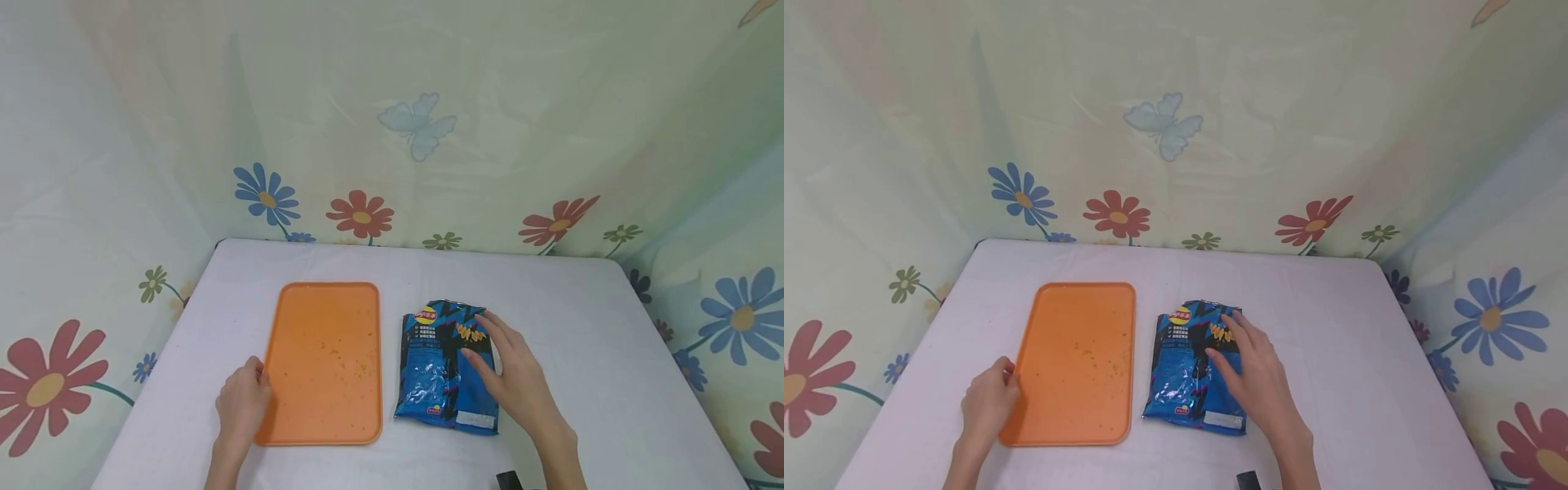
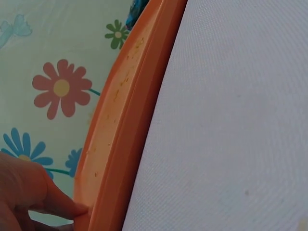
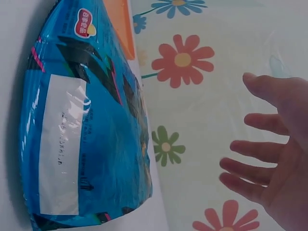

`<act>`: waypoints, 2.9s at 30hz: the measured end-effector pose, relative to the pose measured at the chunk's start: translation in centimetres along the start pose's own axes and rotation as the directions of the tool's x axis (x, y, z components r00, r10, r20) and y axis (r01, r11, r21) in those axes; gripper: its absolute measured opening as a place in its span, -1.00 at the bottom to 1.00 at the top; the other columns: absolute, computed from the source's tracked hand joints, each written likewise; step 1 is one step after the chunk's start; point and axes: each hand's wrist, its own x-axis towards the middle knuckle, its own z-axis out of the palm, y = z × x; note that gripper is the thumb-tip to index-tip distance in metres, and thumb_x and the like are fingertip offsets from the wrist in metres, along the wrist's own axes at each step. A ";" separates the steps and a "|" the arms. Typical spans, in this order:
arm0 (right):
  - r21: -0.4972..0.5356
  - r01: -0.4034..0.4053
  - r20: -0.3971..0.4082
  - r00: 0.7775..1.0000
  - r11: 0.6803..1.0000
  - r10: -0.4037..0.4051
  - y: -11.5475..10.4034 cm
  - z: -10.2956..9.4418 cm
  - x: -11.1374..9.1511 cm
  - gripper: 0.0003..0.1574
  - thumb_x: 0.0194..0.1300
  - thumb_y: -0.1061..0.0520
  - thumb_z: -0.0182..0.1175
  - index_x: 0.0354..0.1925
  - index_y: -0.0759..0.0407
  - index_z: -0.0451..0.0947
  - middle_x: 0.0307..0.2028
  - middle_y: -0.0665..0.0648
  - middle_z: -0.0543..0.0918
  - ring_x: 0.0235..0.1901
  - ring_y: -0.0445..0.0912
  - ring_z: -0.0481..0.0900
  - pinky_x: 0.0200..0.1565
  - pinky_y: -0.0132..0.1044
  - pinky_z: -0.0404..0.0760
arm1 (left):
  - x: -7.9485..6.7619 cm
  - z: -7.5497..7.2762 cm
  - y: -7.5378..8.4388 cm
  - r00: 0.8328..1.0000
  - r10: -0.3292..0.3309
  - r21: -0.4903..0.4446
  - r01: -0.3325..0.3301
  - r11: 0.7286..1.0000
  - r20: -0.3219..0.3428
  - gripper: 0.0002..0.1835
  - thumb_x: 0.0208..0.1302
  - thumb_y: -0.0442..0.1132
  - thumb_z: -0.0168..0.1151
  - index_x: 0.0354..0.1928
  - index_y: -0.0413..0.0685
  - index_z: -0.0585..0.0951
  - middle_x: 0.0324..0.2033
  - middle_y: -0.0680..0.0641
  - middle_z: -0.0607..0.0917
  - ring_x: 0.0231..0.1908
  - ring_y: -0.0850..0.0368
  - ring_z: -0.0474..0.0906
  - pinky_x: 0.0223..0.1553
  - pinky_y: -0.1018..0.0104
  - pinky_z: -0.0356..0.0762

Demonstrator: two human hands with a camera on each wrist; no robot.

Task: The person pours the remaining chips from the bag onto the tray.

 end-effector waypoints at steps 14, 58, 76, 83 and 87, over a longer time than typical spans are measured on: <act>0.149 -0.407 0.121 0.912 0.901 0.392 1.0 0.5 -2.3 -0.22 0.40 0.11 0.33 0.47 0.17 0.29 0.33 0.41 0.49 0.14 0.35 0.60 0.05 0.29 0.61 | 0.2 0.2 -0.4 0.999 -0.029 -0.015 0.029 0.999 0.040 -0.92 0.36 -0.39 0.18 -0.19 -0.30 0.57 -0.46 -0.15 0.61 -0.51 -0.01 0.51 -0.55 0.17 0.33; 0.249 -0.747 0.494 0.645 0.617 0.583 2.6 3.8 -5.7 -0.14 0.41 -0.14 0.31 0.54 -0.02 0.26 0.56 0.31 0.18 0.54 0.36 0.08 0.40 0.23 0.27 | 0.0 0.8 -0.5 0.999 -0.043 -0.011 0.043 0.999 0.017 -0.96 0.35 -0.40 0.17 -0.24 -0.26 0.55 -0.52 -0.12 0.59 -0.57 0.04 0.44 -0.59 0.24 0.29; 0.261 -0.741 0.514 0.649 0.619 0.561 2.1 4.4 -5.8 -0.08 0.42 -0.02 0.32 0.58 -0.05 0.14 0.61 0.35 0.00 0.58 0.36 -0.09 0.44 0.26 0.14 | 0.3 0.6 -0.5 1.000 -0.011 0.007 0.011 1.000 0.002 -0.96 0.35 -0.40 0.20 -0.24 -0.27 0.55 -0.51 -0.15 0.59 -0.56 0.01 0.46 -0.58 0.22 0.31; 0.263 -0.753 0.503 0.640 0.603 0.581 2.2 4.6 -5.7 -0.16 0.43 0.02 0.31 0.55 -0.09 0.21 0.61 0.30 0.05 0.60 0.30 -0.12 0.47 0.31 0.04 | 0.3 0.4 -0.4 1.000 -0.008 0.007 0.008 1.000 0.006 -0.97 0.36 -0.41 0.18 -0.25 -0.24 0.54 -0.52 -0.14 0.58 -0.54 0.00 0.46 -0.57 0.20 0.32; 0.309 -0.732 0.477 0.672 0.608 0.566 2.3 4.6 -5.8 -0.22 0.43 0.04 0.30 0.52 -0.06 0.29 0.60 0.28 0.09 0.61 0.26 -0.12 0.49 0.27 0.04 | 0.6 0.3 -0.2 1.000 -0.009 0.004 0.009 1.000 0.003 -0.97 0.36 -0.41 0.19 -0.26 -0.25 0.54 -0.52 -0.14 0.58 -0.54 0.00 0.46 -0.57 0.20 0.32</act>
